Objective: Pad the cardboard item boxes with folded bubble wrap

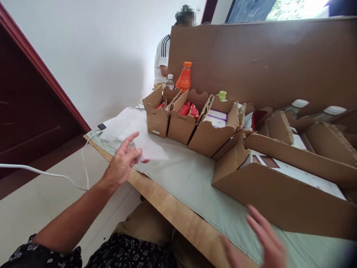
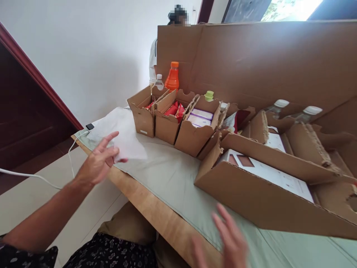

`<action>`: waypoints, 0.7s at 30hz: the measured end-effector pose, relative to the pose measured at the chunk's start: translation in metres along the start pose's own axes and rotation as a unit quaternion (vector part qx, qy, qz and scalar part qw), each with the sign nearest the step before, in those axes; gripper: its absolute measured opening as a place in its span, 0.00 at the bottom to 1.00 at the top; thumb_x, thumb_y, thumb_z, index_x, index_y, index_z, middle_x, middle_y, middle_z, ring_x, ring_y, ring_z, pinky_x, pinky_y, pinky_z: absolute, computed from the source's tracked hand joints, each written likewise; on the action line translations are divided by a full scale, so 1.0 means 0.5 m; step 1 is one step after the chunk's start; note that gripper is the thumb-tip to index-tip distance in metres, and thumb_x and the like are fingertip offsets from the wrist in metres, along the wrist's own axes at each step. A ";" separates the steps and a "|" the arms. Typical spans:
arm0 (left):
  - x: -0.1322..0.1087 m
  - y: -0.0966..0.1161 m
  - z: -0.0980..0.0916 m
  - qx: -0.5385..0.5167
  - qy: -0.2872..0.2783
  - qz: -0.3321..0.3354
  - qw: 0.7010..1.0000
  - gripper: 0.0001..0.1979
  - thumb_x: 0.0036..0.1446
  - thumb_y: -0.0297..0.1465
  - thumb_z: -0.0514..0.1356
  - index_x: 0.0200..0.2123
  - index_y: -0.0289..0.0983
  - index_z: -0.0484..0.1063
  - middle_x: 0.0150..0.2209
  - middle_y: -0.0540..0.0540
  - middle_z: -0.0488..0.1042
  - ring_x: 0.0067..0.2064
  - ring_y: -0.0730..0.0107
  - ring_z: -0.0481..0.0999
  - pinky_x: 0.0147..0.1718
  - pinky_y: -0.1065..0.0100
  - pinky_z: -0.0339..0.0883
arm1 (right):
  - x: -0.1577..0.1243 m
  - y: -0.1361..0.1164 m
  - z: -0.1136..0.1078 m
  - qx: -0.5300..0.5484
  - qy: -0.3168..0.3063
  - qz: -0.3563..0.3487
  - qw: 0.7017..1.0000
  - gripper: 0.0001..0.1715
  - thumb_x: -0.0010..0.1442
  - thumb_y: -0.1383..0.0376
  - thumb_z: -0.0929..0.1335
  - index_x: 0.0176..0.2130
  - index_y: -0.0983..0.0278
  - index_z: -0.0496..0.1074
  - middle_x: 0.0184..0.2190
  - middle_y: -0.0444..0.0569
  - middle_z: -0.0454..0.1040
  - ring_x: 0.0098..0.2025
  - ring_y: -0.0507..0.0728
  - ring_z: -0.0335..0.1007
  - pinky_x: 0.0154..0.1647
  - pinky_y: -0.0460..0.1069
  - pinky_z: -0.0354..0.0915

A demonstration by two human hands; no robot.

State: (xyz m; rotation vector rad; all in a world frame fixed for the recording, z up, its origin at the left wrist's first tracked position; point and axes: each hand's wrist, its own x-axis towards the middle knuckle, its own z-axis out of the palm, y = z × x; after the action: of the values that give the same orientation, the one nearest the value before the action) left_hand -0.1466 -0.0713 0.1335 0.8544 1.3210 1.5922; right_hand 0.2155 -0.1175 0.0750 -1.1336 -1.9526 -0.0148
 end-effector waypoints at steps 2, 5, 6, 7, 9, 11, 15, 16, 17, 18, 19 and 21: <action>-0.068 -0.024 0.050 -0.070 -0.042 -0.047 0.996 0.45 0.49 0.37 0.71 0.70 0.42 0.61 0.23 0.60 0.65 0.28 0.74 0.66 0.39 0.65 0.75 | 0.022 -0.045 0.043 0.032 -0.034 -0.054 0.997 0.53 0.64 0.60 0.74 0.76 0.57 0.48 0.72 0.62 0.59 0.71 0.72 0.61 0.62 0.68 0.68; -0.152 -0.071 0.089 -0.108 -0.114 -0.130 0.979 0.40 0.50 0.38 0.74 0.66 0.41 0.68 0.29 0.53 0.75 0.33 0.73 0.73 0.39 0.68 0.71 | 0.068 -0.078 0.098 0.050 -0.073 -0.102 0.991 0.52 0.66 0.58 0.72 0.76 0.63 0.45 0.73 0.67 0.56 0.72 0.72 0.57 0.62 0.69 0.68; -0.172 -0.086 0.090 -0.112 -0.133 -0.149 0.973 0.38 0.50 0.39 0.75 0.63 0.40 0.72 0.31 0.52 0.77 0.34 0.73 0.74 0.39 0.69 0.70 | 0.078 -0.078 0.111 0.053 -0.103 -0.122 0.986 0.46 0.66 0.60 0.71 0.75 0.63 0.51 0.71 0.66 0.60 0.71 0.72 0.59 0.61 0.69 0.68; -0.188 -0.099 0.087 -0.113 -0.146 -0.164 0.969 0.34 0.49 0.39 0.76 0.60 0.40 0.75 0.31 0.51 0.78 0.34 0.73 0.75 0.39 0.70 0.70 | 0.083 -0.074 0.121 0.061 -0.138 -0.143 0.978 0.38 0.66 0.63 0.70 0.71 0.62 0.60 0.69 0.64 0.65 0.70 0.71 0.61 0.61 0.68 0.69; -0.207 -0.118 0.070 -0.106 -0.164 -0.196 0.961 0.30 0.49 0.40 0.77 0.55 0.40 0.80 0.32 0.49 0.80 0.35 0.72 0.76 0.39 0.70 0.69 | 0.078 -0.063 0.130 0.090 -0.190 -0.170 0.963 0.24 0.65 0.71 0.67 0.58 0.59 0.73 0.61 0.57 0.75 0.66 0.67 0.67 0.58 0.65 0.70; -0.212 -0.127 0.049 -0.096 -0.178 -0.234 0.951 0.29 0.49 0.42 0.77 0.54 0.40 0.81 0.36 0.46 0.82 0.38 0.68 0.78 0.40 0.68 0.71 | 0.061 -0.057 0.120 0.123 -0.193 -0.160 0.960 0.22 0.63 0.76 0.64 0.49 0.58 0.77 0.53 0.52 0.81 0.62 0.64 0.72 0.56 0.62 0.71; -0.180 -0.126 0.029 -0.112 -0.171 -0.280 0.938 0.32 0.49 0.44 0.76 0.56 0.41 0.79 0.48 0.41 0.83 0.47 0.59 0.81 0.47 0.61 0.74 | 0.035 -0.071 0.051 0.181 -0.172 -0.113 0.962 0.21 0.62 0.77 0.64 0.49 0.59 0.75 0.51 0.50 0.82 0.58 0.60 0.75 0.55 0.58 0.72; -0.166 -0.124 0.030 -0.116 -0.158 -0.279 0.940 0.31 0.48 0.43 0.76 0.55 0.41 0.79 0.49 0.41 0.82 0.48 0.58 0.81 0.47 0.61 0.74 | 0.033 -0.078 0.029 0.200 -0.184 -0.108 0.956 0.21 0.61 0.77 0.64 0.49 0.58 0.75 0.51 0.49 0.82 0.58 0.59 0.75 0.56 0.57 0.72; -0.150 -0.124 0.033 -0.114 -0.145 -0.277 0.943 0.30 0.47 0.42 0.76 0.54 0.40 0.80 0.49 0.41 0.82 0.48 0.59 0.81 0.47 0.61 0.74 | 0.031 -0.085 0.007 0.220 -0.201 -0.105 0.949 0.22 0.61 0.77 0.64 0.50 0.58 0.74 0.51 0.48 0.82 0.58 0.58 0.75 0.56 0.56 0.72; -0.133 -0.124 0.038 -0.102 -0.132 -0.272 0.948 0.28 0.47 0.41 0.76 0.52 0.39 0.80 0.49 0.41 0.82 0.46 0.60 0.81 0.46 0.62 0.74 | 0.029 -0.091 -0.013 0.237 -0.219 -0.100 0.941 0.23 0.60 0.77 0.64 0.50 0.58 0.73 0.52 0.47 0.82 0.57 0.57 0.76 0.57 0.55 0.72; -0.117 -0.126 0.044 -0.075 -0.122 -0.258 0.955 0.27 0.46 0.40 0.75 0.50 0.38 0.80 0.48 0.42 0.82 0.44 0.62 0.81 0.44 0.63 0.74 | 0.027 -0.095 -0.031 0.250 -0.237 -0.096 0.934 0.24 0.59 0.77 0.64 0.51 0.57 0.72 0.52 0.46 0.81 0.57 0.56 0.76 0.58 0.55 0.72; -0.086 -0.132 0.059 0.001 -0.122 -0.213 0.969 0.25 0.46 0.38 0.72 0.49 0.37 0.80 0.43 0.43 0.83 0.36 0.67 0.79 0.37 0.66 0.73 | 0.018 -0.102 -0.058 0.265 -0.259 -0.085 0.925 0.26 0.58 0.77 0.64 0.52 0.56 0.71 0.53 0.45 0.81 0.57 0.55 0.77 0.60 0.55 0.72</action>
State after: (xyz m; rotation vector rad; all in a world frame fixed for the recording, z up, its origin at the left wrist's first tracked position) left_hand -0.0906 -0.0959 0.0757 0.6846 1.2289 1.1132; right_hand 0.1964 -0.1527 0.1188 -0.6360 -2.3062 0.7464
